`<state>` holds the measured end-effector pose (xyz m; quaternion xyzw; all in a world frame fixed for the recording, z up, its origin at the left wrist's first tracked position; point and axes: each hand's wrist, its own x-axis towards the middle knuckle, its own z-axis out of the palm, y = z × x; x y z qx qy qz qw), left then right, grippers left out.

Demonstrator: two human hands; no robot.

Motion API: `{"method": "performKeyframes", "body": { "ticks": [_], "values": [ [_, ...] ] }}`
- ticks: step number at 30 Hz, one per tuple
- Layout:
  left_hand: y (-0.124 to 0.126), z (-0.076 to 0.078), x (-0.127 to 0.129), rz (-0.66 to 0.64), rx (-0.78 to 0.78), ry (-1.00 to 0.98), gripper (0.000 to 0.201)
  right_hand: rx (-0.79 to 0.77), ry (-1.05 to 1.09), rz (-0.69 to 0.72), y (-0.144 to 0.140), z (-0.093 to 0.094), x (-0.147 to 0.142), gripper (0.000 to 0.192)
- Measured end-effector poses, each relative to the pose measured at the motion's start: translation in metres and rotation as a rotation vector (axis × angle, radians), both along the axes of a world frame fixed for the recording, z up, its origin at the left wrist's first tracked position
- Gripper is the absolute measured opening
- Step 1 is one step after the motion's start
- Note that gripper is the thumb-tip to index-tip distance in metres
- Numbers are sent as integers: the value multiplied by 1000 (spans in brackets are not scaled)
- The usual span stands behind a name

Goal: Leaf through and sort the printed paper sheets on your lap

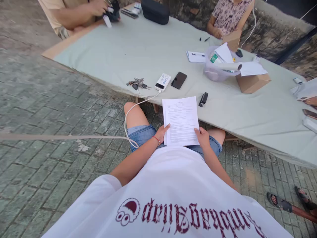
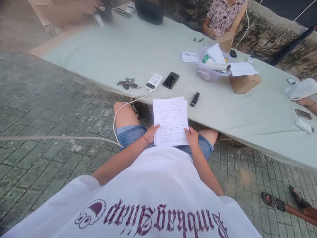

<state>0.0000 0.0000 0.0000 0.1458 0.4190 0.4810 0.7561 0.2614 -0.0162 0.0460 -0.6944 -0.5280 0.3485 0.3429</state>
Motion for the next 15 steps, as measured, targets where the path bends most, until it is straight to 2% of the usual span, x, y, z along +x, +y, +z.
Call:
{"method": "performKeyframes", "body": {
  "ticks": [2, 5, 7, 11, 15],
  "values": [
    [-1, 0, 0, -9, 4, -1, 62, -34, -90, 8, 3, -7, 3, 37],
    [-1, -1, -1, -10, -9, 0, 61, -67, -112, -80, 11, -15, 18, 42],
    [-1, -1, -1, -7, -19, -6, 60, -160, 33, -78, 19, -17, 28, 43],
    [-1, 2, 1, -24, -33, -15, 60, -443, 510, 102, 37, -19, 32, 45],
    [-2, 8, 4, -103, -20, 16, 67, -504, 813, 182, 50, -27, 12, 50]
  ]
}}
